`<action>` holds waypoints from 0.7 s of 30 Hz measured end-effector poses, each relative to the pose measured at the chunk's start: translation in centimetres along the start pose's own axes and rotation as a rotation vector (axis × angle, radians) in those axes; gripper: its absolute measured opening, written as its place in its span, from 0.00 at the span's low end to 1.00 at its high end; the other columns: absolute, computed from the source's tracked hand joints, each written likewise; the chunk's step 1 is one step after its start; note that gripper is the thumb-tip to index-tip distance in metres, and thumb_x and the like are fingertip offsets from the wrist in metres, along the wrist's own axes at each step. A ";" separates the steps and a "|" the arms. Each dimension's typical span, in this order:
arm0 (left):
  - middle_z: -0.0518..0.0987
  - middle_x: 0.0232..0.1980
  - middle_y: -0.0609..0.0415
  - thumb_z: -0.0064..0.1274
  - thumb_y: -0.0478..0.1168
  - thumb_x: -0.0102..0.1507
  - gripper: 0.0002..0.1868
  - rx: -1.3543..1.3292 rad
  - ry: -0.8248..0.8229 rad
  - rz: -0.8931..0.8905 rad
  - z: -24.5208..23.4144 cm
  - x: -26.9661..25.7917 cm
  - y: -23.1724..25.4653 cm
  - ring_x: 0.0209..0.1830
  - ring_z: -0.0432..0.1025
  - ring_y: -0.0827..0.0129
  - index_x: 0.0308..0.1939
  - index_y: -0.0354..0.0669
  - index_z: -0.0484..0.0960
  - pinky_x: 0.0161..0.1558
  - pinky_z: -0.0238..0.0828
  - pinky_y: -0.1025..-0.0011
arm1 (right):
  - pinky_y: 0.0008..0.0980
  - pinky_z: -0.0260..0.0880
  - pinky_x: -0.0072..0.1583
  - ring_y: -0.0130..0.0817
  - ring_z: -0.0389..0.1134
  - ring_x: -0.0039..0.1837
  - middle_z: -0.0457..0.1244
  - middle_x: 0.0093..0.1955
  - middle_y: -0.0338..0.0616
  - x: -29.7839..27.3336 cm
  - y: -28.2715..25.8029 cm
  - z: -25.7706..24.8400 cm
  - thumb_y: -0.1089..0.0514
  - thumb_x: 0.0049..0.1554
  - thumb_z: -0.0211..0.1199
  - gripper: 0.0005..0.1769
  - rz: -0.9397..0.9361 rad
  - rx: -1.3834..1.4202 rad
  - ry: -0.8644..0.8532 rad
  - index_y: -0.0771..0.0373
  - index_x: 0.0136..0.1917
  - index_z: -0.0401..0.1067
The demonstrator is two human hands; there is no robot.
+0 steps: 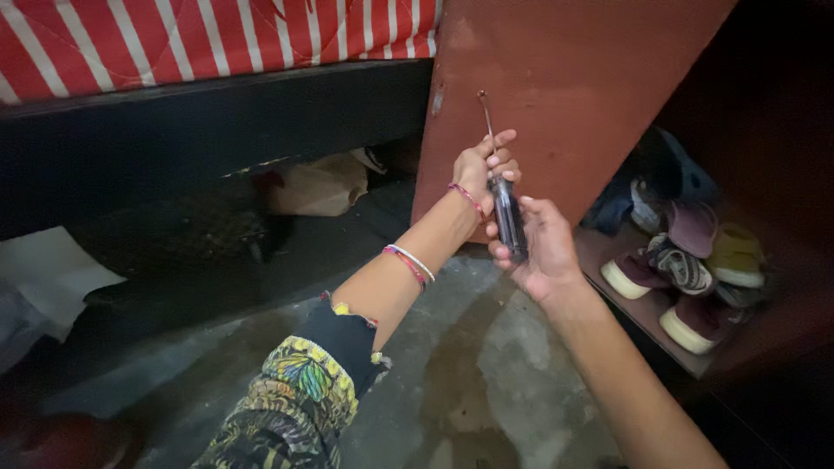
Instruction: The person uses a screwdriver to remove and reattach a knob to a wooden drawer. They then wipe the drawer with a cloth and place it back into a cabinet.
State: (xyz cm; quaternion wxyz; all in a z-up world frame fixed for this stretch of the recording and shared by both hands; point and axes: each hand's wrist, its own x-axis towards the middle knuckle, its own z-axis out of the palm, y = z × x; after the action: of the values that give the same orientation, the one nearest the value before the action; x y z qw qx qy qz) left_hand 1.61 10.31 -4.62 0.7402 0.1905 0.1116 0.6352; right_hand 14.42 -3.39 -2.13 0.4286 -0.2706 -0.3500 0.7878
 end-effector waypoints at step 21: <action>0.79 0.45 0.43 0.40 0.33 0.70 0.14 0.513 0.195 0.125 1.0 1.2 0.6 0.40 0.79 0.60 0.59 0.35 0.71 0.42 0.84 0.60 | 0.61 0.66 0.43 0.65 0.69 0.44 0.67 0.45 0.57 -3.1 0.2 3.9 0.47 0.62 0.61 0.18 -0.722 -1.828 0.728 0.61 0.55 0.62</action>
State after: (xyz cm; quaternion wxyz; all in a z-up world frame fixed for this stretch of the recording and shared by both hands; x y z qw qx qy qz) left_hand 1.63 11.47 -3.39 0.6129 0.3162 0.3274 0.6458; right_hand 13.05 -7.39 0.49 0.3500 -0.5915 -0.7219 -0.0805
